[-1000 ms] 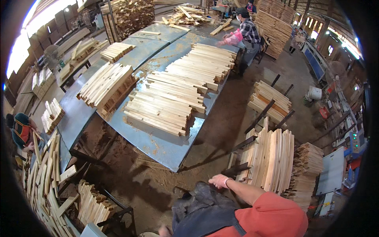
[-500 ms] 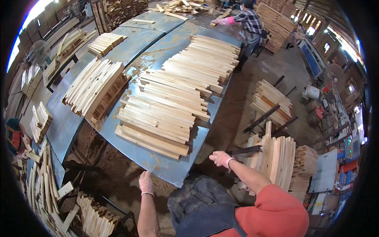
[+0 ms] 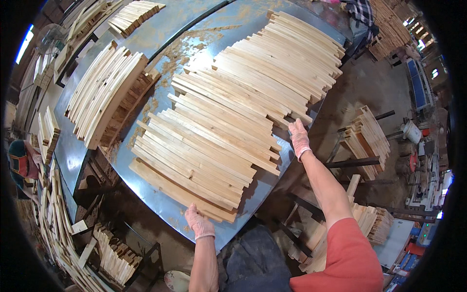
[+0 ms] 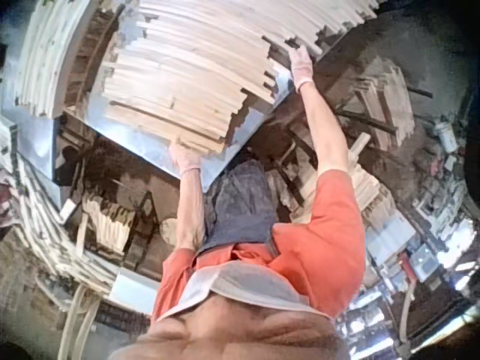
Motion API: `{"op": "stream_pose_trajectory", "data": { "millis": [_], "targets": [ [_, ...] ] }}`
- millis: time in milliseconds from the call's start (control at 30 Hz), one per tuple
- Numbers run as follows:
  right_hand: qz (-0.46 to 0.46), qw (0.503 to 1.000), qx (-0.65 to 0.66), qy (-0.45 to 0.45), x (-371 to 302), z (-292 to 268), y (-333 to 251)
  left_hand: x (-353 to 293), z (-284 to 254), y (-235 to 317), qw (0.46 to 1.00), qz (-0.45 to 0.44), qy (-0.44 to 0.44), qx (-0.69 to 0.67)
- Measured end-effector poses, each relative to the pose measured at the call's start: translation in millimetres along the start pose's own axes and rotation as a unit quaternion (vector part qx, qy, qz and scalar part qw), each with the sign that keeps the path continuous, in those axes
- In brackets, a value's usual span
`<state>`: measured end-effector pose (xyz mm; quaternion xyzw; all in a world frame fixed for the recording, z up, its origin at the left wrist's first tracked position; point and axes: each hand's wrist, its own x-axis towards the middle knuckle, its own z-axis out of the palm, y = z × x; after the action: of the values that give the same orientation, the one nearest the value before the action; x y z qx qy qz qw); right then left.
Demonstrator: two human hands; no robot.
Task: The person gathers loose wooden planks from a metal table and stacks them into neat piles. They then lift the stacks and place them onto a conveyor belt system. The process is repeated continuously with new batches of planks.
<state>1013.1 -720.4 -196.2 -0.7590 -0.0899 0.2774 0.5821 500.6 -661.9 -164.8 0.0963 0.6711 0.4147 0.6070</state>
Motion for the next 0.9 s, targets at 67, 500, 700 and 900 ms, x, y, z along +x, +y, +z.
{"op": "stream_pose_trajectory", "data": {
  "millis": [67,500,700,900],
  "targets": [
    [-0.010,1.000,-0.007,0.007,11,0,10,-17,23,9,0.998,0.020,-0.053,-0.035],
    [-0.124,0.905,-0.369,-0.172,-185,15,20,79,-54,92,0.973,0.190,0.027,0.128],
    [-0.122,0.825,-0.382,-0.399,-134,18,-27,137,-91,118,0.956,0.174,0.015,0.235],
    [-0.170,0.872,-0.318,-0.331,-15,90,-59,161,-84,122,0.957,0.218,0.042,0.188]
  ]
}}
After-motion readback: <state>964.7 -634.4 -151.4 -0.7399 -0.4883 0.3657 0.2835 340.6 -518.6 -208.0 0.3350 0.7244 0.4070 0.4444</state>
